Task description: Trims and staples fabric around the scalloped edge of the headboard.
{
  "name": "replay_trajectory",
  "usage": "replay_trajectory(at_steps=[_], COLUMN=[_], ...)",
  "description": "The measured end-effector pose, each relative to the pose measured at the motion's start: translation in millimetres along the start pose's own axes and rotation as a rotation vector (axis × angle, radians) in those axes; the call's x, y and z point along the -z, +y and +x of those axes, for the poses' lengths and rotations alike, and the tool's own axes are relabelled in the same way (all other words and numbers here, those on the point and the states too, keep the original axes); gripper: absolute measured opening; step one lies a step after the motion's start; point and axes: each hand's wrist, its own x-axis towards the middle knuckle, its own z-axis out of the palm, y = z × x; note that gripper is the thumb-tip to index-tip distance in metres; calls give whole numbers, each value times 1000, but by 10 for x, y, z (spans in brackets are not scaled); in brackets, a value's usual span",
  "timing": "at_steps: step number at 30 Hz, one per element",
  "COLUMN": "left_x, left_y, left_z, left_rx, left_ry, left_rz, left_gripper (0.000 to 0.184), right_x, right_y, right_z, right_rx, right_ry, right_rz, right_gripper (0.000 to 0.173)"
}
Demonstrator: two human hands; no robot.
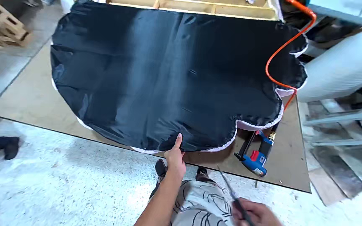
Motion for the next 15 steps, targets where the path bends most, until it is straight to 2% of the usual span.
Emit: replay_trajectory(at_steps=[2,3,6,11,15], left_x=[95,159,365,603,624], left_y=[28,47,95,171,237], left_z=[-13,-9,31,65,13], left_rx=[-16,-15,45,77,99], left_ry=[-30,-47,-70,-179,-246], left_rz=[93,155,315,325,268], left_gripper=[75,72,65,34,32], right_x=[-646,-891,-1377,-1703,-1713], right_y=[172,267,437,138,-40], right_z=[295,425,746,1129,1324], right_rx=[38,66,70,1,1], right_ry=[53,38,-45,36,115], right_rz=[71,135,291,283,265], right_gripper=[31,39,62,57,55])
